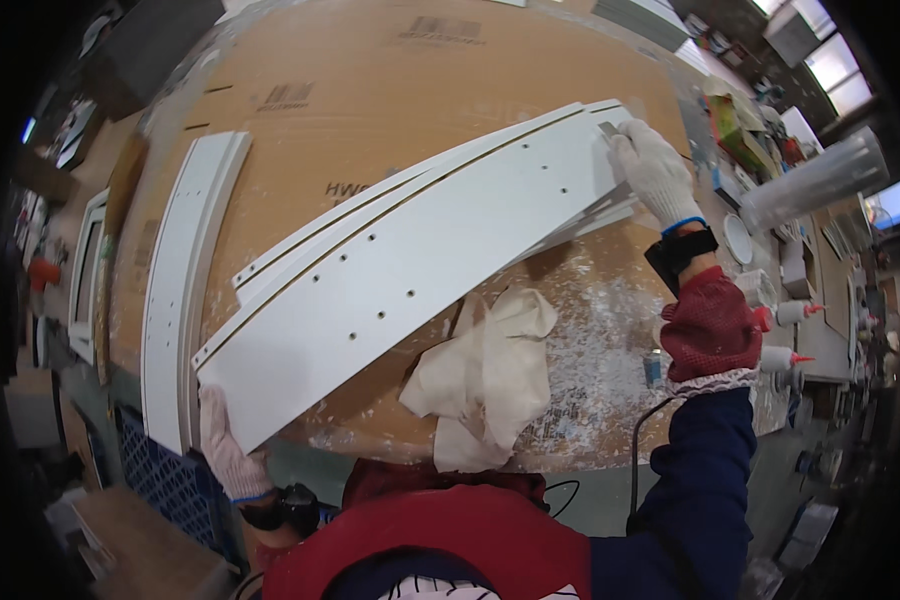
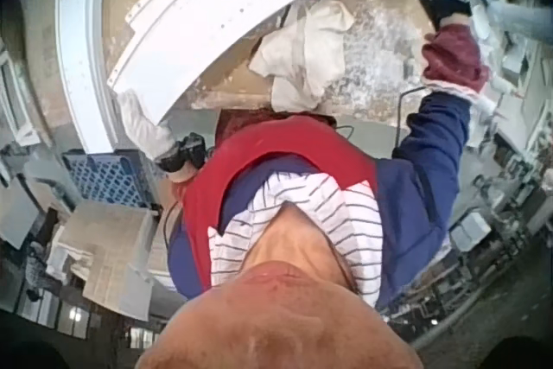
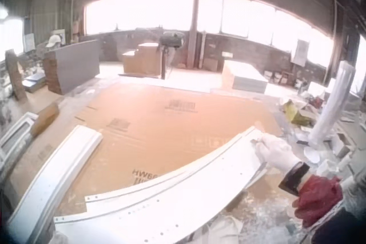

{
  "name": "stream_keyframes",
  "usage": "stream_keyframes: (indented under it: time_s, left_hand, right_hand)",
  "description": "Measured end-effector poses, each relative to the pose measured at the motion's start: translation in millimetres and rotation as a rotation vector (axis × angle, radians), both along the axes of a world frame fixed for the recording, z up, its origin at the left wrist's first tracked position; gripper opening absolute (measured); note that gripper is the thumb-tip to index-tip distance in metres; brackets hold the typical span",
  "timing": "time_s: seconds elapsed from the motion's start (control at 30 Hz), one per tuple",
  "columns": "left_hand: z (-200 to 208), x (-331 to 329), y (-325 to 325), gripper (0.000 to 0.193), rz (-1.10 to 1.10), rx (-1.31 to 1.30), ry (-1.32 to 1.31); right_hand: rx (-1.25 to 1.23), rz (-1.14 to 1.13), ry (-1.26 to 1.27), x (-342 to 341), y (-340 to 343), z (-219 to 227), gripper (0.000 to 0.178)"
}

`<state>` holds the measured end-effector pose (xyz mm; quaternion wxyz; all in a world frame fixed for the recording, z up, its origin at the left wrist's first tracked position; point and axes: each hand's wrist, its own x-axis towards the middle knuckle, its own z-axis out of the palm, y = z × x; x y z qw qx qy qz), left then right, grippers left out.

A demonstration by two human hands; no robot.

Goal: The person wipes the surface of white rectangular panels using a cloth. They handle the panels one at a time, wiping them thoroughly and stacking them on the workbench. The person also uses a small tool to scrape or clean the edges of the panels.

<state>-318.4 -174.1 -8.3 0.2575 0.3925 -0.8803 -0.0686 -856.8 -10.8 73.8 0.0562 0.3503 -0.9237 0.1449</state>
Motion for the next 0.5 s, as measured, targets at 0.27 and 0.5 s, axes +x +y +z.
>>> stream_keyframes:
  time_s: [0.27,0.5]
  left_hand:
    - [-1,-24,-10,0.084,-0.382,1.681,1.855]
    - [-4,-33,-3,0.09,-0.421,1.646,1.997]
  right_hand:
    - [0.01,0.264,0.39,78,-39,-46,0.022]
    - [-0.038,0.806,0.515,311,-107,-47,0.025]
